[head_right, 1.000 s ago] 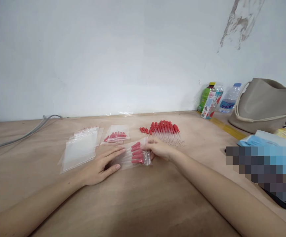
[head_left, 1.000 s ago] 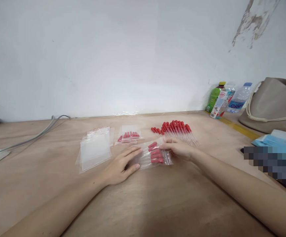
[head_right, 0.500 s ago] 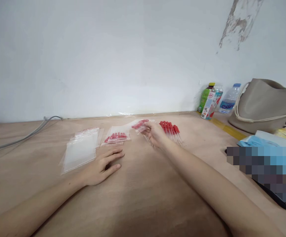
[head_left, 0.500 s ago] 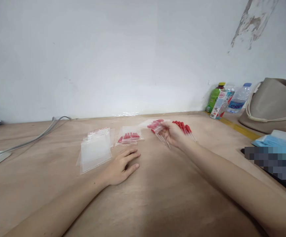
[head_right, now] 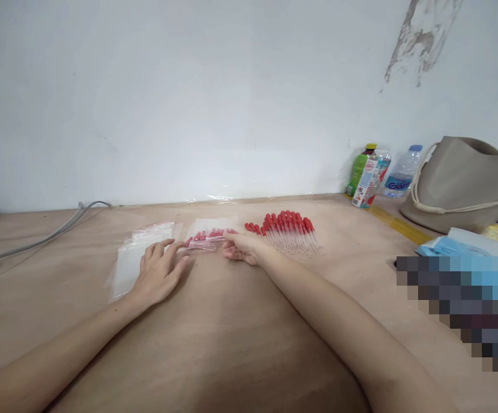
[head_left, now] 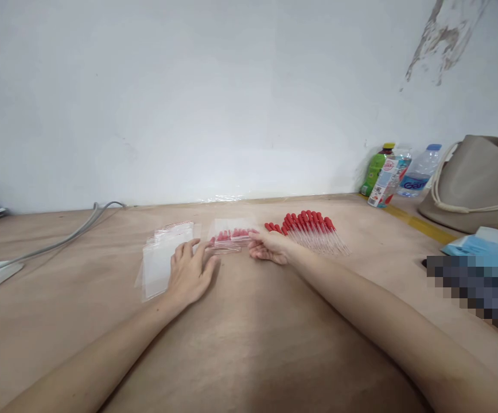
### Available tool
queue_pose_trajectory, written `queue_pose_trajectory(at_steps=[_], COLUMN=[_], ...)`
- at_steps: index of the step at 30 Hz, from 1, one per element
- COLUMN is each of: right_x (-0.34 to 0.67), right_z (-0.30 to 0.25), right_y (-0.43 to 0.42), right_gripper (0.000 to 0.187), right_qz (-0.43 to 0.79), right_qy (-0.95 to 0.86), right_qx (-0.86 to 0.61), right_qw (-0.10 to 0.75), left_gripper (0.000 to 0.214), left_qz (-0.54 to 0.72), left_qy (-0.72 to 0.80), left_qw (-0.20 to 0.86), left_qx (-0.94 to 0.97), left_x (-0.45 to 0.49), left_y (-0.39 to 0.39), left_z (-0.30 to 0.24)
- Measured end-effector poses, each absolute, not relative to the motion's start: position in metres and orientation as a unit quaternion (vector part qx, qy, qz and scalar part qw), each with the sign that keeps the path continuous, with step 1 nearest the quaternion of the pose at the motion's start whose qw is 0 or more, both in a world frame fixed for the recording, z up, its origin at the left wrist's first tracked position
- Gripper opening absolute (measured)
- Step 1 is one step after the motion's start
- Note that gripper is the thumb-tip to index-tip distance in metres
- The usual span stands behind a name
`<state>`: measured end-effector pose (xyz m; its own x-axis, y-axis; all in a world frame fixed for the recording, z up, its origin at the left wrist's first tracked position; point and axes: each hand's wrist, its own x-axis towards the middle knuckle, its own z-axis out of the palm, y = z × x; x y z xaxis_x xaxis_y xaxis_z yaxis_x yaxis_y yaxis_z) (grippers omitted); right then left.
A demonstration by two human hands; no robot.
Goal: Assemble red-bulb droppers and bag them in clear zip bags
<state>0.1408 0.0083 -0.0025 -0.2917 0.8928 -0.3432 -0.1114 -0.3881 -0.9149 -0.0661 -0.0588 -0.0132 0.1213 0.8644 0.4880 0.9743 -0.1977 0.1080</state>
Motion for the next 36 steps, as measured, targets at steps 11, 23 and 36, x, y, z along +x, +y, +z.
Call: queue_pose_trajectory(at_steps=[11,23,36], right_x=[0.216,0.209,0.168], right_z=[-0.002,-0.007,-0.001], right_y=[-0.011,-0.008,0.016], right_gripper=[0.025,0.025,0.03], right_qz=[0.065,0.006,-0.008], right_qy=[-0.742,-0.707,-0.695], right_qx=[-0.594,-0.668,-0.706], right_qw=[0.304,0.232,0.137], left_gripper=[0.07,0.046,0.053], left_qz=[0.009,-0.054,-0.067], left_qy=[-0.79,-0.678,-0.32], left_qw=[0.06,0.186,-0.114], left_qx=[-0.61,-0.709,-0.938], left_x=[-0.111,-0.099,-0.041], left_y=[-0.026,-0.045,-0.095], left_z=[-0.014,0.029,0.001])
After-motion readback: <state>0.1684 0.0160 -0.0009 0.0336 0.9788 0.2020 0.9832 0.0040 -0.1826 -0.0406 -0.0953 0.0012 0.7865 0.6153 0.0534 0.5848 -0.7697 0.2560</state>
